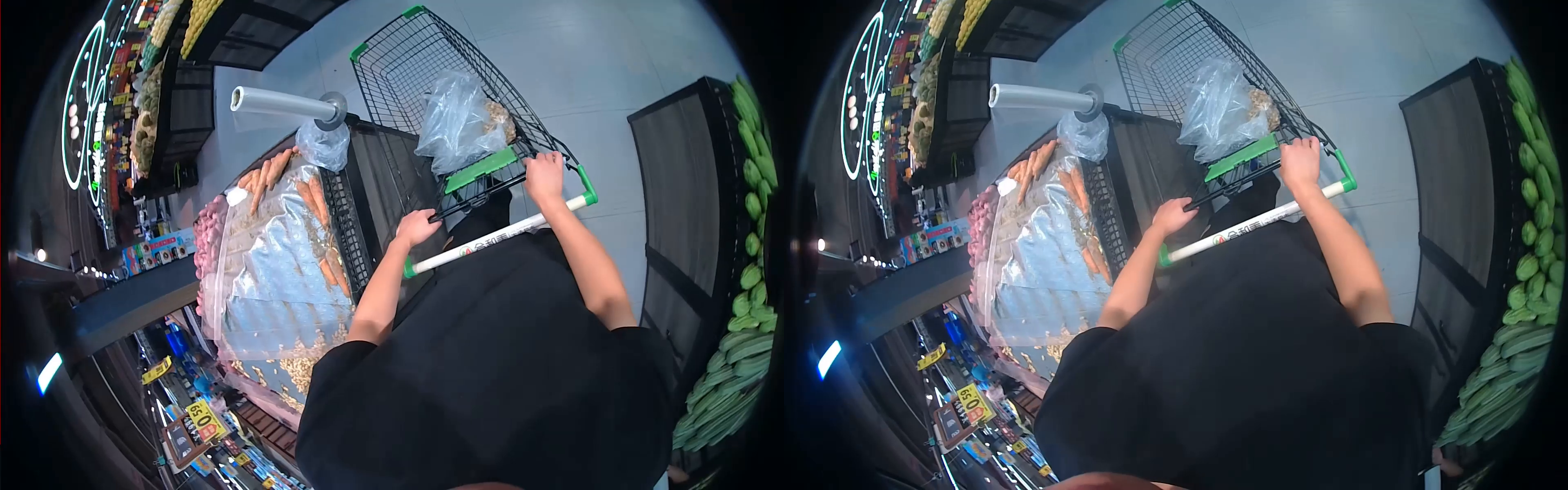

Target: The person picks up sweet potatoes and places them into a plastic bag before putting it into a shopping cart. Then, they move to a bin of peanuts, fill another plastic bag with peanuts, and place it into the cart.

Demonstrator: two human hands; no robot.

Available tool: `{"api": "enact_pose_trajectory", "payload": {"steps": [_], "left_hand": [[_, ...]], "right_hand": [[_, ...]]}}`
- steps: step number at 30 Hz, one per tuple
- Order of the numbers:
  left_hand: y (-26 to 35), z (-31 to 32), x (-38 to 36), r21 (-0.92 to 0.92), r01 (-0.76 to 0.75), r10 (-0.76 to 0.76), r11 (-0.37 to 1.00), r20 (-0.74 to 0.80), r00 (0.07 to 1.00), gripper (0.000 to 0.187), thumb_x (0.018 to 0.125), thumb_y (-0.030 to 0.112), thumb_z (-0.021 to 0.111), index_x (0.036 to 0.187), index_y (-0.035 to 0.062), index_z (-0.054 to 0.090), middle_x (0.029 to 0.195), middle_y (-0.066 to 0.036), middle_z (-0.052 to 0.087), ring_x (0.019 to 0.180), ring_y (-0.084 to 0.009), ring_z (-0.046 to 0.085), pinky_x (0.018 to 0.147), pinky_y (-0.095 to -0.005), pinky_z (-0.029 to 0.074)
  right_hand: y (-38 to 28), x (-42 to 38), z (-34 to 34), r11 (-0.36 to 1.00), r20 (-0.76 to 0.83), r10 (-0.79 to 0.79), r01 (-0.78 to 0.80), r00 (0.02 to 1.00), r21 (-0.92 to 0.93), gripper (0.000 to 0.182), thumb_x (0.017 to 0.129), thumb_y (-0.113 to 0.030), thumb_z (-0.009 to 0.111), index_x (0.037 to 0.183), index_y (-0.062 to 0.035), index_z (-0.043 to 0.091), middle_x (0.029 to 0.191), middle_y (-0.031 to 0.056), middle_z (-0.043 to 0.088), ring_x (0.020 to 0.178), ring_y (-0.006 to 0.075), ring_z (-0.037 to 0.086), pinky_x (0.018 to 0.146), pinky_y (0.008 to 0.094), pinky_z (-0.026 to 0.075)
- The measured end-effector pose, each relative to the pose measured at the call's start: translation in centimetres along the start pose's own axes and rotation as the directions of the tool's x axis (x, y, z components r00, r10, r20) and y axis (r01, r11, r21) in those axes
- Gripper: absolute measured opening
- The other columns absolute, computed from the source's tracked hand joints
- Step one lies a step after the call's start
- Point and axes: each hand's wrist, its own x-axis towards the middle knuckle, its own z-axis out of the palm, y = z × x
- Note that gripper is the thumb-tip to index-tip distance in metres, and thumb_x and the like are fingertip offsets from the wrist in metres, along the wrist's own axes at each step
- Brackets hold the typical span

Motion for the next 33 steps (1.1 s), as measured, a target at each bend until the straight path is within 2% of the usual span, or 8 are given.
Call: {"api": "enact_pose_trajectory", "payload": {"steps": [4, 12, 14, 18, 19, 28, 30, 33], "left_hand": [[-0.4, -4.0, 4.2, -0.005, 0.093, -0.092, 0.996, 0.137, 0.986, 0.038, 0.080, 0.040, 0.060, 0.103, 0.0104, 0.067, 0.100, -0.017, 0.067, 0.098, -0.0355, 0.062, 0.084, -0.0453, 0.049], [-3.6, -8.2, 12.7, -0.058, 0.114, -0.106, 0.992, 0.119, 0.987, 0.043, 0.080, 0.043, 0.058, 0.108, 0.0120, 0.068, 0.101, -0.017, 0.068, 0.100, -0.0349, 0.062, 0.088, -0.0452, 0.048], [-3.5, -9.4, 13.8, -0.076, 0.062, -0.063, 0.995, -0.018, 0.998, 0.044, 0.080, 0.043, 0.058, 0.109, 0.0118, 0.068, 0.102, -0.017, 0.068, 0.100, -0.0348, 0.062, 0.089, -0.0449, 0.048], [-3.5, -12.3, 16.6, -0.094, 0.094, -0.084, 0.991, 0.105, 0.991, 0.046, 0.080, 0.044, 0.057, 0.110, 0.0110, 0.067, 0.105, -0.017, 0.067, 0.102, -0.0354, 0.062, 0.090, -0.0443, 0.048], [-5.1, -11.8, 18.0, -0.068, 0.121, -0.110, 0.990, 0.150, 0.983, 0.046, 0.080, 0.044, 0.057, 0.112, 0.0116, 0.067, 0.108, -0.017, 0.066, 0.103, -0.0350, 0.061, 0.091, -0.0440, 0.047], [-5.4, -15.6, 24.6, -0.067, 0.126, -0.118, 0.990, 0.112, 0.987, 0.048, 0.080, 0.044, 0.055, 0.111, 0.0105, 0.066, 0.110, -0.016, 0.066, 0.104, -0.0333, 0.061, 0.091, -0.0443, 0.047], [-5.4, -16.1, 26.1, -0.066, 0.143, -0.139, 0.988, 0.049, 0.989, 0.047, 0.080, 0.045, 0.055, 0.109, 0.0105, 0.067, 0.108, -0.015, 0.067, 0.103, -0.0328, 0.062, 0.089, -0.0440, 0.048], [-4.8, -17.8, 27.8, -0.096, 0.182, -0.173, 0.979, 0.096, 0.980, 0.047, 0.081, 0.046, 0.054, 0.107, 0.0097, 0.067, 0.107, -0.015, 0.067, 0.103, -0.0323, 0.062, 0.089, -0.0437, 0.048]], "right_hand": [[-0.7, 5.7, 1.1, 0.998, -0.018, -0.036, 0.037, 0.999, 0.045, 0.019, 0.071, -0.007, 0.062, 0.085, -0.0135, 0.073, 0.085, 0.0122, 0.066, 0.093, 0.0265, 0.060, 0.098, 0.0414, 0.035], [-2.1, 17.1, 2.1, 0.996, 0.066, -0.038, 0.032, 0.997, 0.079, 0.027, 0.069, -0.005, 0.061, 0.091, -0.0151, 0.073, 0.088, 0.0109, 0.068, 0.095, 0.0253, 0.061, 0.097, 0.0414, 0.034], [-2.0, 19.0, 0.7, 0.996, 0.082, -0.039, 0.032, 0.996, 0.080, 0.028, 0.068, -0.005, 0.061, 0.091, -0.0152, 0.073, 0.089, 0.0110, 0.069, 0.094, 0.0253, 0.062, 0.096, 0.0407, 0.034], [-2.0, 22.7, 0.5, 0.998, 0.068, -0.055, 0.053, 0.996, 0.037, 0.029, 0.067, -0.005, 0.063, 0.092, -0.0157, 0.073, 0.089, 0.0097, 0.069, 0.094, 0.0245, 0.062, 0.094, 0.0401, 0.035], [-2.8, 24.0, 2.8, 0.998, 0.120, -0.067, 0.065, 0.991, 0.021, 0.029, 0.068, -0.006, 0.062, 0.093, -0.0159, 0.073, 0.090, 0.0092, 0.069, 0.094, 0.0242, 0.063, 0.093, 0.0396, 0.035], [-2.4, 34.1, 2.5, 0.989, 0.129, -0.145, 0.145, 0.981, 0.012, 0.027, 0.069, -0.009, 0.064, 0.093, -0.0161, 0.072, 0.092, 0.0080, 0.069, 0.097, 0.0240, 0.062, 0.095, 0.0403, 0.035], [-2.4, 36.6, 2.5, 0.987, 0.144, -0.158, 0.158, 0.977, 0.007, 0.027, 0.069, -0.010, 0.064, 0.094, -0.0162, 0.072, 0.092, 0.0077, 0.069, 0.097, 0.0240, 0.062, 0.095, 0.0402, 0.036], [-2.4, 40.0, 2.5, 0.980, 0.165, -0.191, 0.198, 0.968, -0.024, 0.028, 0.069, -0.010, 0.066, 0.096, -0.0164, 0.072, 0.093, 0.0083, 0.068, 0.098, 0.0239, 0.062, 0.096, 0.0401, 0.036]]}}
